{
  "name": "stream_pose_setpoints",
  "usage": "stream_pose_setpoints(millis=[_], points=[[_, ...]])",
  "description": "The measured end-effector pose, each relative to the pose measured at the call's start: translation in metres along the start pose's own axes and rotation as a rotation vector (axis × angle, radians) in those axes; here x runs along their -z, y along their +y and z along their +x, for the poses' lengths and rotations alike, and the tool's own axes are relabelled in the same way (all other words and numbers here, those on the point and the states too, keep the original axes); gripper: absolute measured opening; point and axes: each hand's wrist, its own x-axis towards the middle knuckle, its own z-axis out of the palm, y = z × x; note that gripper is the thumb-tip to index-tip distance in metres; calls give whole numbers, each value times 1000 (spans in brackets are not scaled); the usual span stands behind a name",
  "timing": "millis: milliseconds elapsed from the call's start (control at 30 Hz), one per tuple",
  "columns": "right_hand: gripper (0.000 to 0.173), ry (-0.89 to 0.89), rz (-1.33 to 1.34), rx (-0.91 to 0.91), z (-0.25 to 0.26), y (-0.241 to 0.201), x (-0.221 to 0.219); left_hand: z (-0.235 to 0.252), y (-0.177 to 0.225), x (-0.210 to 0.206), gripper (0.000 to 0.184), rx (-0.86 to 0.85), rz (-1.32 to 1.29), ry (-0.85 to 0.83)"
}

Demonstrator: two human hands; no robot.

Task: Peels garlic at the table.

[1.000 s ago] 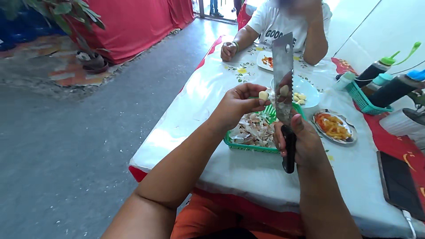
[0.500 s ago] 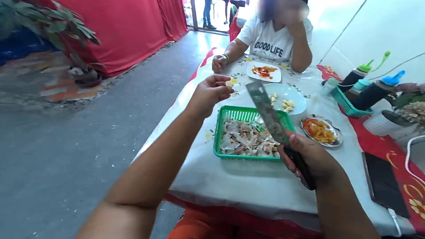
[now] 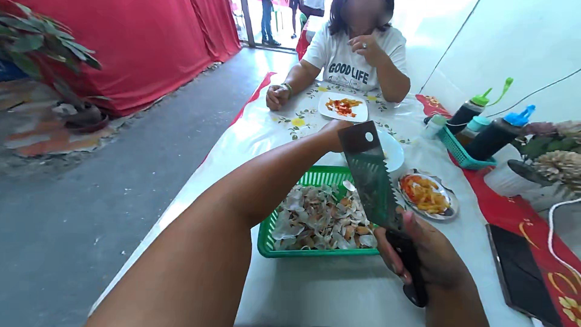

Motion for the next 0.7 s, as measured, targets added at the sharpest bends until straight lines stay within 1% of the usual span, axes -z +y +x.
stream_pose_setpoints(millis=[100,133,200,267,333,433,500,567,600,667,700], points=[[62,-18,49,4,1,2,1,3,1,-6,44,2,12,-54],[61,-24,59,5,2,3,2,2,-3,-8,48,-8,-19,-30],[58,-33,78,3,2,3,4,-8,-11,-8,47,-30,-122,81],[59,-8,72,-14,3,2,4,-37,-1,12,41,25,-173,118],[64,30,59,-46,3,1,3,-68,2,27,36,93,-215,157],[69,52,47,-66,5,0,3,-115,-7,29,30,154,-380,214],[72,47,33,-71,6,-1,2,-148,-4,28,26,178,-486,233],[69,99,-2,-70,6,-2,-1,-180,3,29,24,184,-459,249],[65,142,-35,-77,6,-3,-3,-195,6,29,25,187,-385,274],[61,213,-110,-103,8,-6,-8,-218,9,22,28,206,-216,402],[64,237,-144,-115,9,-7,-10,-227,7,16,29,231,-185,475]])
